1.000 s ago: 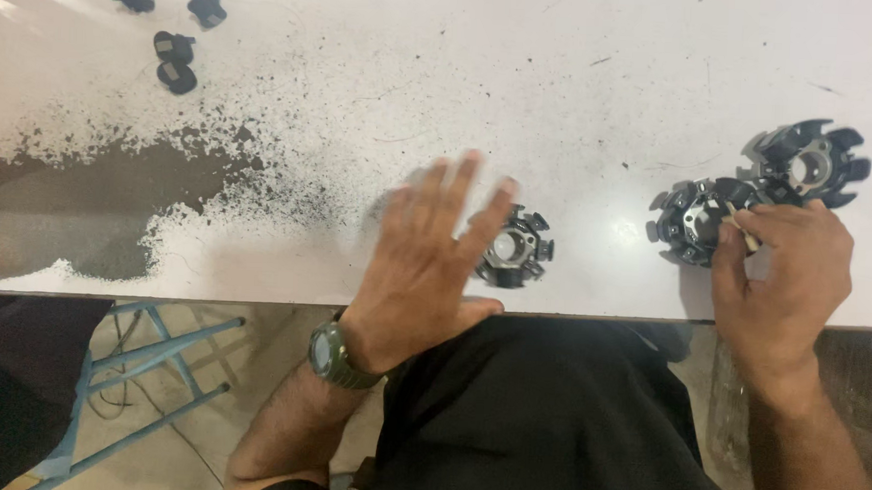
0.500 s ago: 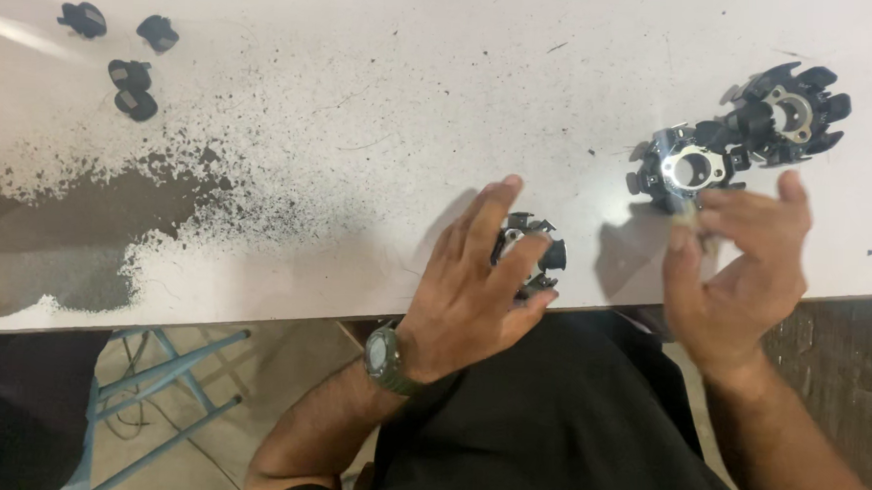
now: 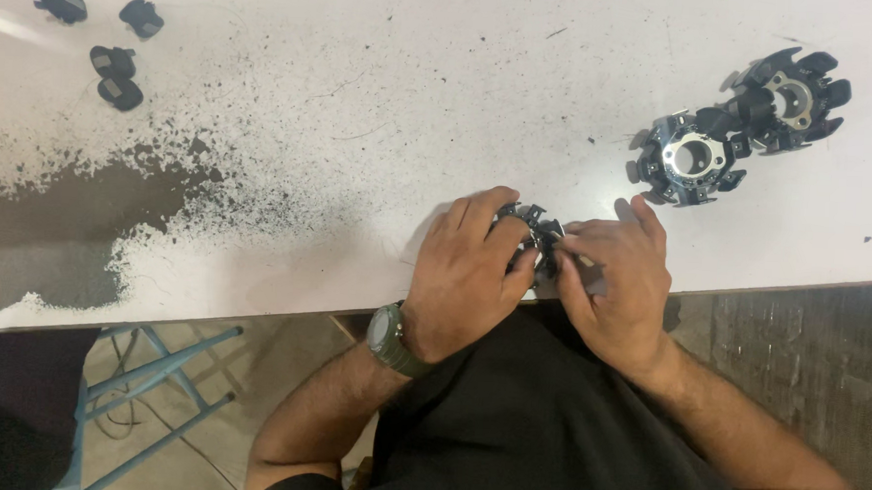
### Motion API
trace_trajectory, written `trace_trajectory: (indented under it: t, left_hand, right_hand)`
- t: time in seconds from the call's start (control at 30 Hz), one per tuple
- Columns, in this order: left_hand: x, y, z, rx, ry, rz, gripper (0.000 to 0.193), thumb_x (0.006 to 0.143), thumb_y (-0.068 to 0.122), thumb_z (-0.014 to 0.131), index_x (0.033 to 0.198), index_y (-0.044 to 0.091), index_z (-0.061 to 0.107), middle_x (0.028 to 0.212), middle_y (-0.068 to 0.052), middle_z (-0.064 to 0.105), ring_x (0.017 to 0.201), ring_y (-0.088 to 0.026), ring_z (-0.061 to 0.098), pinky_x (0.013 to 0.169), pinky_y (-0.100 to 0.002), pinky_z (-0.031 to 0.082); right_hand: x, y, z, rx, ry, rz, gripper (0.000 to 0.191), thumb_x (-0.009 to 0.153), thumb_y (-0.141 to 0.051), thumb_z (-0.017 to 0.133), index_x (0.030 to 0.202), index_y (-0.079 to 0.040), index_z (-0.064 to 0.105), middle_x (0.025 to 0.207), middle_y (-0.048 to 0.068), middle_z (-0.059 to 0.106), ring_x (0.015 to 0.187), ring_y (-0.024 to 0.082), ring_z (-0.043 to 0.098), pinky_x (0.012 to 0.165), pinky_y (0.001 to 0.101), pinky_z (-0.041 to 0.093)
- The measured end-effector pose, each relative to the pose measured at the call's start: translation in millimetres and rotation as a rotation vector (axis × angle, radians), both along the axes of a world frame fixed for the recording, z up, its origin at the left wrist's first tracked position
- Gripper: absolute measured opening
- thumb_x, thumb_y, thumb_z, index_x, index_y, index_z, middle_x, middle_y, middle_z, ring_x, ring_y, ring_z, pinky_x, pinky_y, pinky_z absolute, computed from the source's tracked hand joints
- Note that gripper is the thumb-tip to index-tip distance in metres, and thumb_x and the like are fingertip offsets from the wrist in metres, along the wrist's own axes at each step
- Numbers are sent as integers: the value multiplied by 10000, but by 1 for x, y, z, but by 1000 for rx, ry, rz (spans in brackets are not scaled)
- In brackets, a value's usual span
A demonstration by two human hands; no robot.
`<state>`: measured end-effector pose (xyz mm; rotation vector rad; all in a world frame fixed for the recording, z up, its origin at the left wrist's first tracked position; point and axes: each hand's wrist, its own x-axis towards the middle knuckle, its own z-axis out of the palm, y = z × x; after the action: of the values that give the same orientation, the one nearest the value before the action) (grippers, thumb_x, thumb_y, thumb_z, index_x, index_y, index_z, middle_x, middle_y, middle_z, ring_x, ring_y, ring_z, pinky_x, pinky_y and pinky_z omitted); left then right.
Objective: The person sits at a white work table covered in black dust and small black plastic components. They pick up one component at a time, use a small hand tool to pry or press parts of it, set the finished piece aside, and occasionally gather completed pieces into a pile on the table.
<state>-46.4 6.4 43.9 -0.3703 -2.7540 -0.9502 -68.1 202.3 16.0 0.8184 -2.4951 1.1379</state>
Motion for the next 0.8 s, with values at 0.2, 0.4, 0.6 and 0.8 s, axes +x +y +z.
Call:
trace_trajectory:
  t: [0.2, 0.4, 0.6, 0.8]
  left_hand:
    - [8, 1, 0, -42, 44, 114, 224, 896, 212, 754, 1083, 96, 713, 1313, -113, 610, 1139, -291, 591, 970, -467, 447]
    - [12, 3, -4, -29, 106, 132, 167, 877, 192, 781, 1022, 121, 736, 1342, -93, 612, 1189, -277, 580, 996, -454, 443]
    - [10, 2, -12, 36, 227, 117, 167, 876, 131, 806, 1022, 115, 727, 1379, -70, 581, 1326, -275, 540, 1080, -453, 445]
    - [5, 0, -18, 59, 183, 74, 169, 854, 107, 789, 998, 106, 701, 1358, -74, 577, 1361, -291, 531, 1120, -473, 440]
  right_hand:
    - [-6, -1, 1, 20, 55, 72, 289, 862, 23, 775, 1093, -76, 630, 1035, 78, 698, 1072, 266, 682, 1249, 548, 320]
    - [9, 0, -6, 8, 69, 32, 315, 824, 22, 787, 1076, -75, 624, 1038, 88, 695, 1072, 265, 667, 1238, 563, 327]
    - [6, 0, -8, 35, 113, 43, 350, 825, 25, 799, 1112, -68, 620, 1066, 85, 693, 1081, 269, 665, 1237, 563, 326]
    - [6, -3, 5, 92, 97, 39, 325, 825, 5, 821, 1095, -74, 657, 1050, 72, 696, 1049, 258, 668, 1236, 538, 362]
